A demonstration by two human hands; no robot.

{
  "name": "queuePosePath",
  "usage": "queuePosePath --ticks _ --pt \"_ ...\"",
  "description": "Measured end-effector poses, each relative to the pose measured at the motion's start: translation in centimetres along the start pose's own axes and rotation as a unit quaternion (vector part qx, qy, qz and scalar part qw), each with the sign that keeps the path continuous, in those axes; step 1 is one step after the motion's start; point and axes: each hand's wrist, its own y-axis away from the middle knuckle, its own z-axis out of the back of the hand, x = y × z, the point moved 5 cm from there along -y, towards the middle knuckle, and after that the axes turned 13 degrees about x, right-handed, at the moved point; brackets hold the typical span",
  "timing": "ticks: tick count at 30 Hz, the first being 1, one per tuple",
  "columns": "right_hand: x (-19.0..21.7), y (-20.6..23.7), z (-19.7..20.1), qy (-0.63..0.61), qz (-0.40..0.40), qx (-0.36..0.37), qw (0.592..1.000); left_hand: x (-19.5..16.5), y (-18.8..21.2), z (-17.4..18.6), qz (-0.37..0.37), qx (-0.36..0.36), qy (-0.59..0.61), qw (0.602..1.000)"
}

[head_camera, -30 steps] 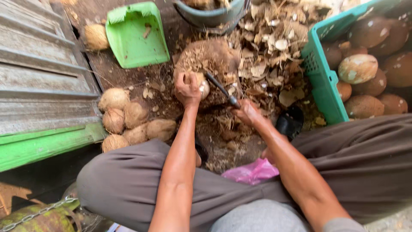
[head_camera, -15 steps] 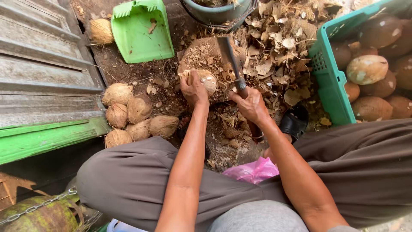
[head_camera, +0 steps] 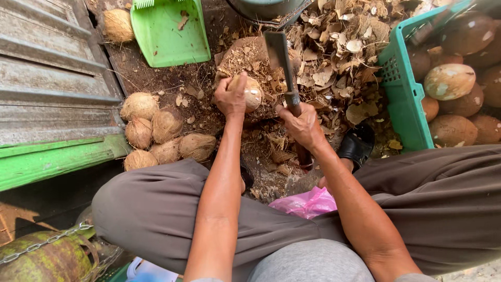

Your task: The person sits on the ground and chops the fibrous husk off coconuts using a machete, striking each coconut against a wooden chopping block and rotating it between strikes. Dehusked coconuts are placed in a green plastic crate beside them, and piles of husk debris surround the work area.

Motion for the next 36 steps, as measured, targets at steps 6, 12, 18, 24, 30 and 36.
queuePosePath --ticks 6,12,18,24,30,36 --pt "-1.2 -0.1 -1.4 0.077 -0.037 0.013 0.996 2.0 -0.1 -0.3 0.117 0.018 -0.042 0.992" --pt "-2.1 0.1 -2.4 0.137 -0.06 0.027 0.988 0.6 0.5 -0.8 0.065 -0.012 -0.031 0.997" --pt "-0.6 0.7 -1.9 0.072 0.071 -0.03 0.994 1.1 0.8 -2.1 0.046 -0.02 -0.187 0.981" --pt "-1.9 0.5 -1.1 0.159 -0.137 -0.015 0.978 0.5 1.3 -2.0 0.089 -0.063 -0.036 0.993" --pt "-1.9 0.6 -1.3 0.148 0.033 -0.053 0.987 -0.8 2.8 -1.9 0.179 -0.081 -0.069 0.978" --pt "-2.9 0.2 -1.5 0.196 -0.096 -0.036 0.975 -1.2 2.8 -1.9 0.156 -0.052 -0.056 0.985"
